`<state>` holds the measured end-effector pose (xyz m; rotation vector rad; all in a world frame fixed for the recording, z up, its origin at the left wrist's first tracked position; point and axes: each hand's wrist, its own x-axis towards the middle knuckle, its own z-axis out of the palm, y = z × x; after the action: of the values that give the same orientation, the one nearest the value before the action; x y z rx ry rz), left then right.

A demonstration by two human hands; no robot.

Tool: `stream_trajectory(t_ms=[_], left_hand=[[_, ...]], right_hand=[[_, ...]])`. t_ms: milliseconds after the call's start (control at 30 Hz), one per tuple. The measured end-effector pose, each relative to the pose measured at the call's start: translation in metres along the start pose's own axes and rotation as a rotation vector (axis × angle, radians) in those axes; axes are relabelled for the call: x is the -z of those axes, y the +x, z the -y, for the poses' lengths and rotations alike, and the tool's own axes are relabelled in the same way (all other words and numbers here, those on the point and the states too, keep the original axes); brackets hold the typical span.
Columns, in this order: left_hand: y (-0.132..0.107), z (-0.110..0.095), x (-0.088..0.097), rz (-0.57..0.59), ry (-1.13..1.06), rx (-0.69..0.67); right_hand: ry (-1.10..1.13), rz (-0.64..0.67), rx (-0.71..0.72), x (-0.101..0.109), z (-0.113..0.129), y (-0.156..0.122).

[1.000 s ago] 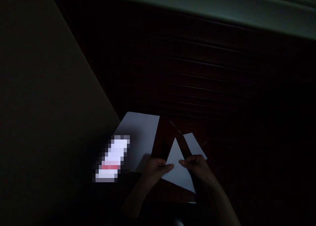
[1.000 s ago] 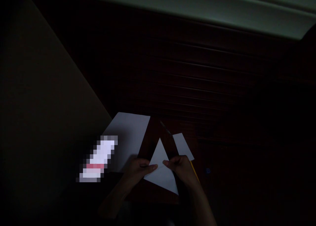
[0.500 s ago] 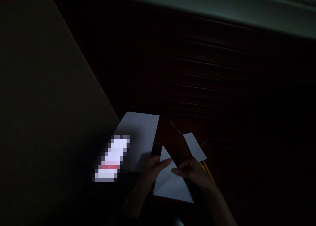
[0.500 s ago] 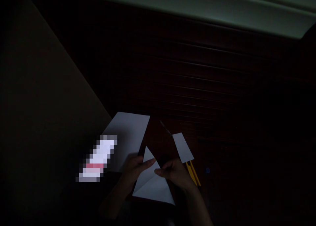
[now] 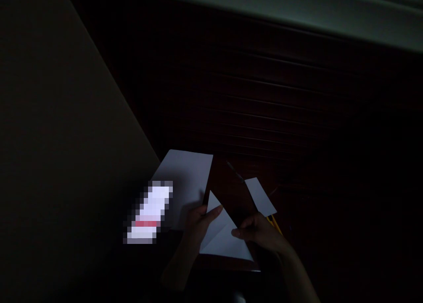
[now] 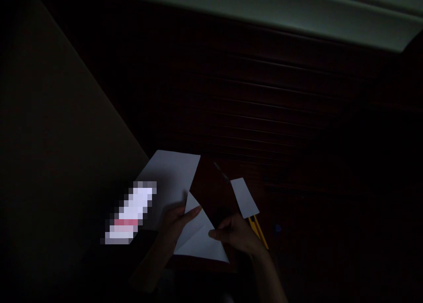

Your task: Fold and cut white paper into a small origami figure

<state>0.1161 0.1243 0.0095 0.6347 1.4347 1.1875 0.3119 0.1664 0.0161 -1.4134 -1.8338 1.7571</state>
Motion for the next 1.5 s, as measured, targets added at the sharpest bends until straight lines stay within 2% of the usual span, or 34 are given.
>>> stream_trajectory(t_ms=[267,400,500,600,767,967,1167,1233,1333,1433,1500], left_hand=[[0.002,-0.003,0.004,-0.037,0.041,-0.006],[-0.006,-0.012,-0.001,-0.004,0.052,-0.032],[-0.01,-0.017,-0.005,0.102,0.062,-0.04],[-0.008,-0.013,-0.003,0.194,0.075,-0.007],[0.0,-0.001,0.002,0.119,0.087,-0.001],[-0.003,-0.002,-0.002,0.034,0.086,-0.025],[-0.002,-0.008,0.004,0.071,0.076,0.039],[-0.004,-0.012,0.004,0.092,0.034,0.048],[-0.005,-0.014,0.0,0.117,-0.16,0.074],[-0.006,-0.008,-0.01,0.12,-0.398,0.128],[-0.005,-0.002,-0.017,0.143,-0.482,0.124]], right_hand=[[-0.025,-0.028,-0.02,0.001,-0.003,-0.002],[0.001,-0.011,-0.015,0.004,-0.006,-0.002],[0.054,-0.004,-0.008,0.006,-0.006,0.0],[0.064,-0.029,0.011,0.007,-0.004,0.001],[0.016,-0.06,0.008,0.005,-0.003,0.002],[-0.009,-0.091,0.003,0.002,-0.002,0.003],[0.0,-0.083,-0.037,0.001,-0.002,0.002],[0.022,-0.119,-0.022,0.002,-0.001,0.002],[0.111,-0.181,-0.003,0.002,0.002,0.003],[0.194,-0.223,0.019,0.001,0.006,0.005],[0.216,-0.252,0.037,-0.003,0.008,0.006]])
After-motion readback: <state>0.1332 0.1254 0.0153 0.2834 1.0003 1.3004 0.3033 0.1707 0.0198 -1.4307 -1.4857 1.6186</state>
